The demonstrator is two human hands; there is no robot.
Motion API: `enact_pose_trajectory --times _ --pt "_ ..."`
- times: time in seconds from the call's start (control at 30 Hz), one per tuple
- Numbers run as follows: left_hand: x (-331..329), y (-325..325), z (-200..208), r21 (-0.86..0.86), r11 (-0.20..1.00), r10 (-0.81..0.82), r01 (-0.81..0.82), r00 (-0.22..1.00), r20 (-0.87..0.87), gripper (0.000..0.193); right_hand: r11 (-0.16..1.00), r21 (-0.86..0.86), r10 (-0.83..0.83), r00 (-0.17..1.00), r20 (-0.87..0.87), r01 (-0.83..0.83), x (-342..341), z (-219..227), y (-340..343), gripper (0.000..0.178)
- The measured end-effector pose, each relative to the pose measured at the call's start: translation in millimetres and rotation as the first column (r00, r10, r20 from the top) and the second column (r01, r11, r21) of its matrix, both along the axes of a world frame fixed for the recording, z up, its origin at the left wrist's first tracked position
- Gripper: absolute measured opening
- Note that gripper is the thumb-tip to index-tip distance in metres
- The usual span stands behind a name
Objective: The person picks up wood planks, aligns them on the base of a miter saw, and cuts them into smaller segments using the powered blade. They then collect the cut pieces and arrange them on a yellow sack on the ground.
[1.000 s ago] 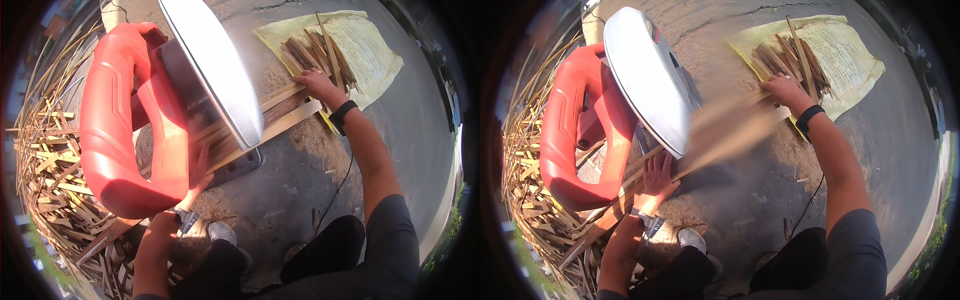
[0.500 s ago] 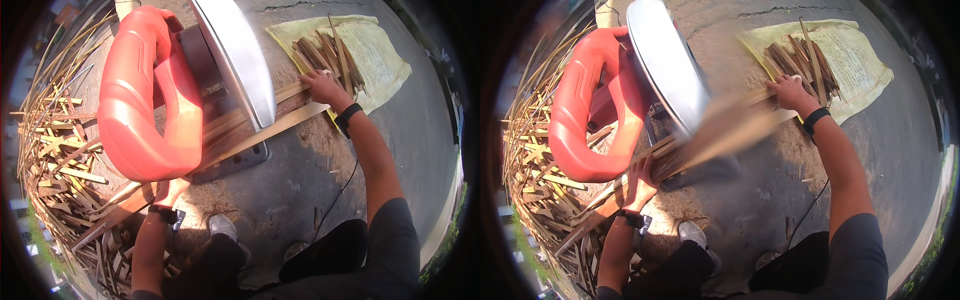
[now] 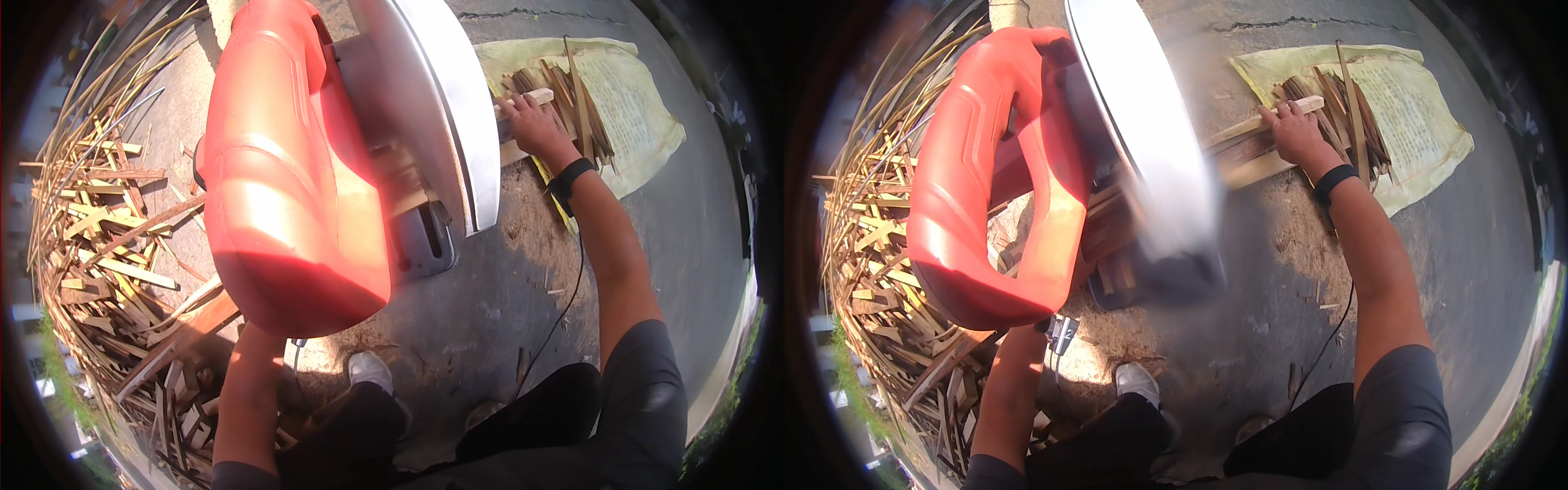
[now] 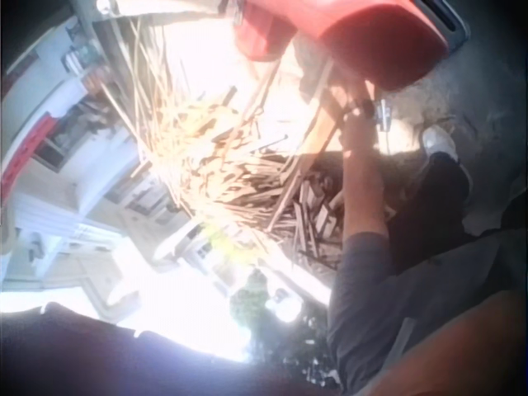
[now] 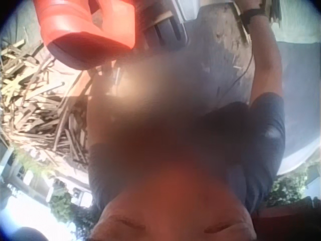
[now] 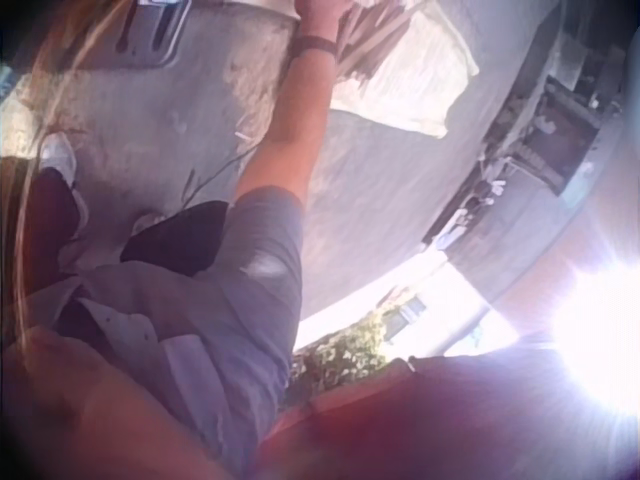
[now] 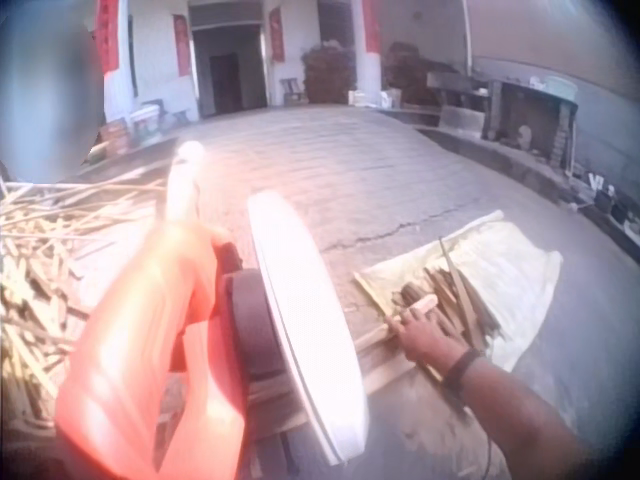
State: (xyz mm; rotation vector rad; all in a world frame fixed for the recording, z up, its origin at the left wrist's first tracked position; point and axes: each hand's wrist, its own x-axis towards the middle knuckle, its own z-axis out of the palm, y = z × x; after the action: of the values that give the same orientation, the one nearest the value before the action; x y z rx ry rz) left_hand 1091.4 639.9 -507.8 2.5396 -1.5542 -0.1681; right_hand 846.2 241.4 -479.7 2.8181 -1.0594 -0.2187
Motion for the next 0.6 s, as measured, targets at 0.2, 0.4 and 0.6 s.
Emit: enact_pose_trajectory --times 0.2,0.4,0.6 --pt "0 -11 -5 -0.02 1.0 0.004 -0.005 1.0 -0.017 0.093 0.995 0.007 0.103 0.986 0.13 -0.104 -9 -20 -23 0.047" --pt "-2 -14 26 0.08 0.991 0.119 -0.106 0.977 -0.176 0.098 0.986 -0.168 0.05 0.915 0.401 0.02 -13 -35 -17 0.041" --pt "-9 -20 36 0.161 0.983 0.082 -0.083 0.997 0.009 0.085 0.91 0.29 -0.412 0.699 0.584 0.295 -30 -21 -57 0.059"
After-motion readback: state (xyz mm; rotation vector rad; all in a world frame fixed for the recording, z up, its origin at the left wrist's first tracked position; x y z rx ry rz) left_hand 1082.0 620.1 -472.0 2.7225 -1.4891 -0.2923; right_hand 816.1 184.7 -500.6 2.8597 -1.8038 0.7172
